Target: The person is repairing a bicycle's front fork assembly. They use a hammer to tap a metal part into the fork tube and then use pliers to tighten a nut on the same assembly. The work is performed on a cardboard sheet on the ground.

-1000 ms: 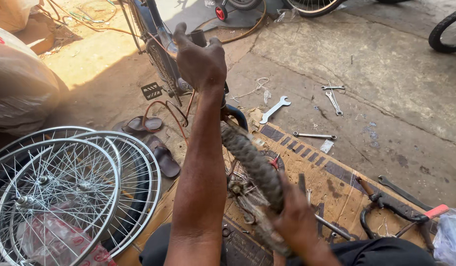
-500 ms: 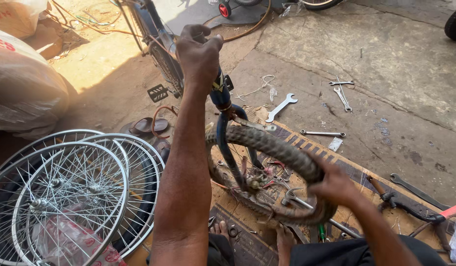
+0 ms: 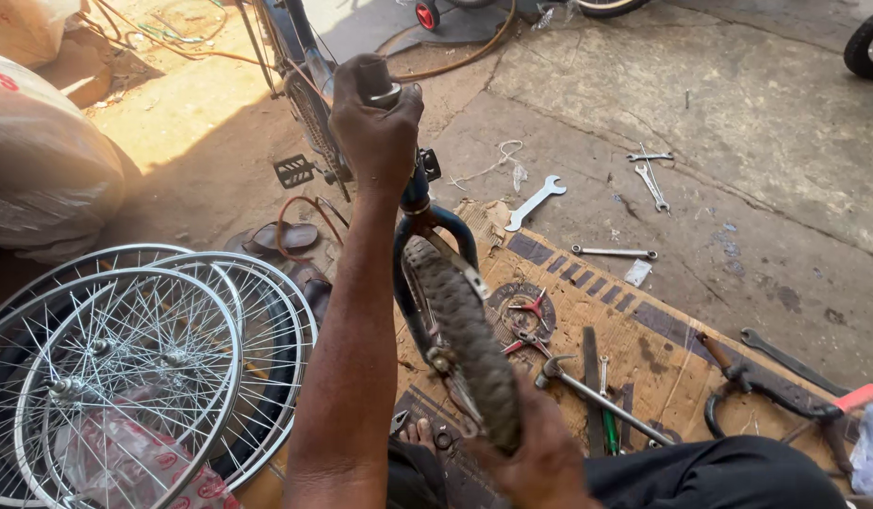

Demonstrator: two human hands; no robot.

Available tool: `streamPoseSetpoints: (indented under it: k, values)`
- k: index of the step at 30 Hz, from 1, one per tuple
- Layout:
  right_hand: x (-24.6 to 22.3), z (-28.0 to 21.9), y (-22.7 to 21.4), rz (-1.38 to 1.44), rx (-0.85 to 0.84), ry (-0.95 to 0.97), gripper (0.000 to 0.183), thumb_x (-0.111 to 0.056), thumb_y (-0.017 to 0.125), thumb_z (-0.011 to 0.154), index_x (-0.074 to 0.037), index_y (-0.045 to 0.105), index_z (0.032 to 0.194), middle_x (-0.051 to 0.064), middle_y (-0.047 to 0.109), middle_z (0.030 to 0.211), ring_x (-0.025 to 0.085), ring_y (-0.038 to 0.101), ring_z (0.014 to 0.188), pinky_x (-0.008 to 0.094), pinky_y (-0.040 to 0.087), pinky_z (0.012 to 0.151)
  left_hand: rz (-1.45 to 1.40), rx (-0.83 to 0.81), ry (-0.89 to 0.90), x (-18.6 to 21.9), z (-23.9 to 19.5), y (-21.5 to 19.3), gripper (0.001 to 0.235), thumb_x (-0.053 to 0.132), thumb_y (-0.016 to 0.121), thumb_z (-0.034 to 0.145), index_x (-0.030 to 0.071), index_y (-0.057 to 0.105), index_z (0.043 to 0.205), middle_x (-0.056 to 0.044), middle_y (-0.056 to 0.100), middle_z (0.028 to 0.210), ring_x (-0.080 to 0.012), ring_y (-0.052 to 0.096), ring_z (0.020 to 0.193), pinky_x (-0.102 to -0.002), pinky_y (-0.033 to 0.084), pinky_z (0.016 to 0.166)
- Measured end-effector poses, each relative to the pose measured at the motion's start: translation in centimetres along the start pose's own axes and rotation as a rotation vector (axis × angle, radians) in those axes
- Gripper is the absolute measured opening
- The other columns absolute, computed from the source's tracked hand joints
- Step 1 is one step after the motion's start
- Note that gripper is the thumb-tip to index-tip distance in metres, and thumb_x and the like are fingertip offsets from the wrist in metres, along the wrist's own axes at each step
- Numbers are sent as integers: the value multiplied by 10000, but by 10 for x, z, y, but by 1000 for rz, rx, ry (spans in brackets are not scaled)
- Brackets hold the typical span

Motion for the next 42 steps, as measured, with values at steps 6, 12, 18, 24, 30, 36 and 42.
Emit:
streamPoseSetpoints:
  k: [6,12,18,24,30,36,42]
  values:
    - [-23,-27,41,-33,-113,-153,1326,-462,892,657,-85,74,1630,219,650,1287,403,685,1078,713,347,1018,32,-113,40,7,-11,12,520,52,784,792,72,537,1250,-74,665,962,-180,762,793,-308,645,702]
    - [79,72,-77,27,-290,415,940,-66,723,692,-271,398,1551,131,749,1097,264,787,806,423,669,806,10,-35,31,6,-16,3,526,25,773,794,80,527,1257,-77,668,1006,-197,769,835,-327,658,726]
    - [159,185,-93,-62,-94,253,769,-3,698,751,-173,510,1477,136,676,1171,259,675,1008,452,565,911,-29,2,-40,8,-28,-1,536,35,758,791,79,525,1272,-69,671,1075,-186,752,876,-306,663,773]
    - [48,37,-42,-255,209,-270,911,-318,893,628,-85,471,1401,340,588,1254,386,681,872,514,561,786,19,39,19,5,-22,-18,563,12,776,801,71,563,1319,-74,678,1066,-197,745,903,-327,643,807]
    - [-16,-64,43,-106,157,-310,1288,-576,876,662,-27,189,1603,215,687,1279,424,655,1152,776,55,1066,-6,-51,51,18,-27,-3,554,29,795,806,71,566,1310,-79,682,1087,-201,757,918,-328,664,805]
    - [40,-57,57,-36,-71,-99,1273,-406,968,645,-97,182,1598,219,663,1310,543,528,1296,737,32,1107,19,-211,-37,4,-19,9,539,62,802,757,70,561,1238,-84,693,1015,-190,765,867,-327,658,753]
    - [43,-45,47,47,91,-236,1228,-366,900,579,-64,196,1539,201,683,1101,398,673,915,588,468,785,-72,-262,-147,-17,-22,21,574,79,784,722,72,543,1242,-105,678,991,-210,724,866,-344,658,748]
Point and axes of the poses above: each hand's wrist, its own z-axis towards the middle knuckle, its own y-axis out of the palm, x = y × z, the point moved 4 cm from there along z, towards the middle knuckle
